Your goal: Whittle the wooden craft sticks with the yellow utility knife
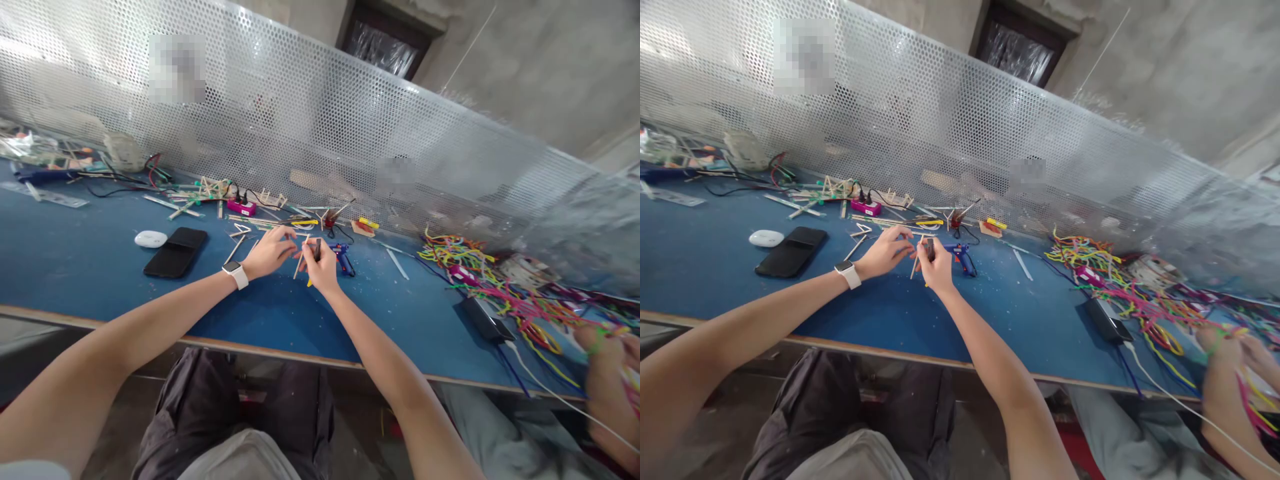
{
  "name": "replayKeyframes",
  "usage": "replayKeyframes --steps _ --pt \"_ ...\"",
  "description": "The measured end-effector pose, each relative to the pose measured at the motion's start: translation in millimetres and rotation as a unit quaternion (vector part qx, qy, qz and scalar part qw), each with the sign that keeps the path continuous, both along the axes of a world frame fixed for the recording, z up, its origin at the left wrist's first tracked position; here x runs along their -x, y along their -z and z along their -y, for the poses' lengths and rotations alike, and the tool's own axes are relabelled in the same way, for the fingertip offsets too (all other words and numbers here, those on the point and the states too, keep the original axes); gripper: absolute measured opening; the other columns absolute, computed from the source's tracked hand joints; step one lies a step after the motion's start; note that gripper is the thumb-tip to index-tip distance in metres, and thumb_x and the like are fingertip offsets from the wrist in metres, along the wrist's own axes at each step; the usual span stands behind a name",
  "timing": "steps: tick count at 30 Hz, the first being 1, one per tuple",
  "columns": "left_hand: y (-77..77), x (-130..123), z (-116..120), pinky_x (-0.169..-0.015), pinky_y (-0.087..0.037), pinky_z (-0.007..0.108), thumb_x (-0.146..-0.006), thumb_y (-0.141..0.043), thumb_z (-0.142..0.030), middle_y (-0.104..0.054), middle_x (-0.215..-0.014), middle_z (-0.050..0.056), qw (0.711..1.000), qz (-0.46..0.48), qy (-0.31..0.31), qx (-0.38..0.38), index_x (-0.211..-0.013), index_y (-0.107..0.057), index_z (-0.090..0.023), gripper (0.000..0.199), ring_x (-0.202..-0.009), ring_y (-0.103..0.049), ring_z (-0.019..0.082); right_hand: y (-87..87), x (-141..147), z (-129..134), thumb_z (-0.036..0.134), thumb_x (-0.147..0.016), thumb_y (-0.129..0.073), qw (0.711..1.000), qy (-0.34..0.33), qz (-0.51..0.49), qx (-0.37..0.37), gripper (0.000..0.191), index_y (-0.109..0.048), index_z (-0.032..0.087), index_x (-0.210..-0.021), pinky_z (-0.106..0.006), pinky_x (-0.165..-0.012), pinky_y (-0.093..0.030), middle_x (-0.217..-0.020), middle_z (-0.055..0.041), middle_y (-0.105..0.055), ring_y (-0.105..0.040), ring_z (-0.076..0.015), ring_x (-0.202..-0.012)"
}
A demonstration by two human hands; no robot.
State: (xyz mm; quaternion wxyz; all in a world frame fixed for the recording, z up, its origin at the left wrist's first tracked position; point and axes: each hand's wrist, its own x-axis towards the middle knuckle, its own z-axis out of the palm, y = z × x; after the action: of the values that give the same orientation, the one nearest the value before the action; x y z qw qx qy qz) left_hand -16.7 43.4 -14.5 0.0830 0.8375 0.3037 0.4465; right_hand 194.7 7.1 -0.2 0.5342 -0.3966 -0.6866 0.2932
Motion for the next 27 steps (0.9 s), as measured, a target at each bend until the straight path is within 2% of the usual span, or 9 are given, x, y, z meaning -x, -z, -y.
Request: replayKeyframes --steps 4,6,10,12,18,23,27 --pt "-1.6 -5.6 8.6 -0.118 -0.053 0.054 -0.115 -0.054 -0.027 -0.071 -0.138 0.017 1.0 0.002 0.014 0.0 -0.115 -0.081 -0.022 0.028 -0.132 -0.066 0.035 1.1 2.0 -1.8 0.076 -0.105 -0.069 1.0 0.019 -0.011 0.013 0.051 -0.066 0.025 -0.104 -0.032 -0.05 -0.052 -0.086 -0.0042 -0.08 -0.073 -0.0187 -0.055" --pt "-2.0 -3.8 8.1 -0.12 -0.054 0.054 -0.115 -0.052 -0.029 -0.071 -0.136 0.016 1.0 0.009 0.02 0.011 -0.117 -0.081 -0.022 0.03 -0.132 -0.067 0.034 1.3 2.8 -2.7 0.076 -0.103 -0.072 0.999 0.028 -0.019 0.019 0.051 -0.067 0.025 -0.105 -0.032 -0.05 -0.053 -0.091 -0.0052 -0.08 -0.075 -0.0196 -0.059" --pt "1.3 -0.6 3.8 -0.123 -0.052 0.056 -0.11 -0.066 -0.043 -0.071 -0.134 0.016 0.998 -0.006 0.057 0.028 -0.103 -0.083 -0.023 0.028 -0.132 -0.067 0.036 2.5 2.8 -5.4 0.072 -0.101 -0.074 0.999 0.027 -0.036 0.011 0.047 -0.068 0.025 -0.104 -0.032 -0.051 -0.056 -0.084 -0.0033 -0.077 -0.075 -0.0213 -0.062" --pt "4.3 -2.1 1.9 -0.123 -0.052 0.057 -0.107 -0.071 -0.045 -0.072 -0.134 0.016 0.997 -0.014 0.065 0.035 -0.099 -0.084 -0.024 0.025 -0.131 -0.067 0.037 3.1 2.2 -6.8 0.071 -0.1 -0.074 0.999 0.024 -0.037 0.011 0.046 -0.068 0.025 -0.102 -0.033 -0.052 -0.057 -0.081 -0.0025 -0.075 -0.075 -0.0214 -0.063" --pt "9.0 -6.8 -3.2 -0.114 -0.058 0.052 -0.114 -0.061 -0.041 -0.075 -0.123 0.015 0.995 0.0 0.08 0.057 -0.101 -0.084 -0.023 0.032 -0.12 -0.07 0.033 1.4 1.8 -6.8 0.073 -0.099 -0.075 0.999 0.032 -0.021 0.017 0.048 -0.071 0.025 -0.099 -0.034 -0.055 -0.059 -0.081 -0.0049 -0.079 -0.076 -0.0232 -0.066" --pt "10.5 -4.7 -4.0 -0.107 -0.063 0.046 -0.111 -0.068 -0.042 -0.075 -0.12 0.013 0.988 0.009 0.124 0.091 -0.098 -0.084 -0.024 0.028 -0.11 -0.074 0.029 2.1 1.1 -5.1 0.068 -0.099 -0.076 0.999 0.033 -0.002 0.0 0.044 -0.075 0.024 -0.1 -0.036 -0.059 -0.06 -0.078 -0.0036 -0.079 -0.073 -0.0214 -0.058" --pt "10.6 -5.8 -1.6 -0.106 -0.064 0.044 -0.113 -0.067 -0.049 -0.075 -0.117 0.013 0.986 0.014 0.131 0.098 -0.097 -0.087 -0.024 0.036 -0.107 -0.074 0.028 2.6 0.3 -4.3 0.069 -0.098 -0.078 0.999 0.042 0.011 -0.001 0.045 -0.078 0.024 -0.097 -0.037 -0.059 -0.061 -0.077 -0.0041 -0.08 -0.072 -0.0217 -0.054"
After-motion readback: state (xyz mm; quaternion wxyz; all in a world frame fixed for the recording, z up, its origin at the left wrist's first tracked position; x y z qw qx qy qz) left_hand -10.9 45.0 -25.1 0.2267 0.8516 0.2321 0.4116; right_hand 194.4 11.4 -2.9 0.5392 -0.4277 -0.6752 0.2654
